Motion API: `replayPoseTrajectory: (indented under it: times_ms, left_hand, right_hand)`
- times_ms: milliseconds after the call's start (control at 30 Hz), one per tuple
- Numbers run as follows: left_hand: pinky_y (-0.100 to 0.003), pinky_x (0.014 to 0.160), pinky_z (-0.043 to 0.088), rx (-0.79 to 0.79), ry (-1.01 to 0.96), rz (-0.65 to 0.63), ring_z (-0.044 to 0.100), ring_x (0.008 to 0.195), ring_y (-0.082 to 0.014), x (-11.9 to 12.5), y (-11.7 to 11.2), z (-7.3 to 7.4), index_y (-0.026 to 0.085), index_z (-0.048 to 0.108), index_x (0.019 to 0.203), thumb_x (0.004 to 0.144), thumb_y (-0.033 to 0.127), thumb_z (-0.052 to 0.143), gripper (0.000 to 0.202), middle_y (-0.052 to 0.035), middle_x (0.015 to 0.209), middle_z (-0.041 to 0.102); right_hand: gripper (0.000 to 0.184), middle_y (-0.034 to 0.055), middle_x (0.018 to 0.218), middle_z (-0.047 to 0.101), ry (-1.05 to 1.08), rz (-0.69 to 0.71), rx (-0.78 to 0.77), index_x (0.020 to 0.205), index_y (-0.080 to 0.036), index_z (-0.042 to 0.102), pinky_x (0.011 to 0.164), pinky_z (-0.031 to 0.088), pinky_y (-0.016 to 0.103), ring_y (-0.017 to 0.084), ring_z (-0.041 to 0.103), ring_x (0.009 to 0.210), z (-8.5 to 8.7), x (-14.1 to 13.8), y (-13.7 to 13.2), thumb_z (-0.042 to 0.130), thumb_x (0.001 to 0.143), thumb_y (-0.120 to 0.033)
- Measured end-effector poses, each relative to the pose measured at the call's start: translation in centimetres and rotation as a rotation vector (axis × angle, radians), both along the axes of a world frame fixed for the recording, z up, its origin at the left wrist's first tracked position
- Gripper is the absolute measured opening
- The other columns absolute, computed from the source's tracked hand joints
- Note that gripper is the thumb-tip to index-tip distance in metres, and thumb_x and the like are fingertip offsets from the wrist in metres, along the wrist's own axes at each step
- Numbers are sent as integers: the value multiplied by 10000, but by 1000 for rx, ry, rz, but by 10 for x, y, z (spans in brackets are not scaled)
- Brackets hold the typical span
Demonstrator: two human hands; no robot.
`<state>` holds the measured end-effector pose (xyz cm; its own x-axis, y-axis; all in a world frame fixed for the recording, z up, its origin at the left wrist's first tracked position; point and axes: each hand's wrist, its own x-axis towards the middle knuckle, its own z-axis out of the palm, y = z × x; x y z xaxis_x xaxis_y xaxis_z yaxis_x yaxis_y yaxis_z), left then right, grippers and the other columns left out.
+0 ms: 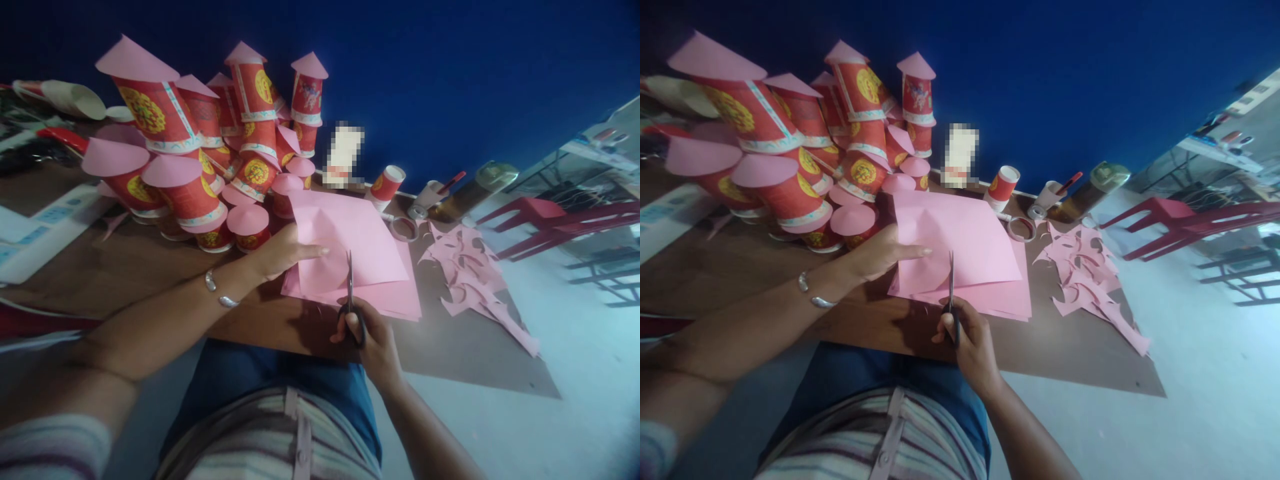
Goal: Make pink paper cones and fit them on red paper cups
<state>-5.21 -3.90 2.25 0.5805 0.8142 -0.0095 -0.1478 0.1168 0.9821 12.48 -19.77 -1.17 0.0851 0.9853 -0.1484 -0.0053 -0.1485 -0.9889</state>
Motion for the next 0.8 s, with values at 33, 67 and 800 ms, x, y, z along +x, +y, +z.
replayPoseTrajectory:
  times_ms: [33,67,800]
  left_hand:
    - [-441,1037,529,-7,-6,-1,689,1159,-292,0,0,0,117,706,1145,749,280,831,445,-113,1109,771]
    - [-442,1034,531,-16,-11,2,690,1159,-294,0,0,0,118,702,1154,746,275,832,456,-114,1111,770]
    - [-439,996,557,-24,63,-62,702,1121,-298,-6,4,8,149,700,1134,748,289,825,430,-116,1129,764]
  right_hand:
    - [379,-55,660,610,2,-1,-1,1049,-202,652,578,568,222,100,637,526,0,0,0,663,909,-554]
    - [382,-54,663,612,5,-1,-6,1046,-201,655,577,571,223,102,639,526,0,0,0,664,906,-556]
    - [455,-43,659,600,1,72,-78,1062,-192,680,588,601,255,120,646,541,-2,15,-2,703,870,-603]
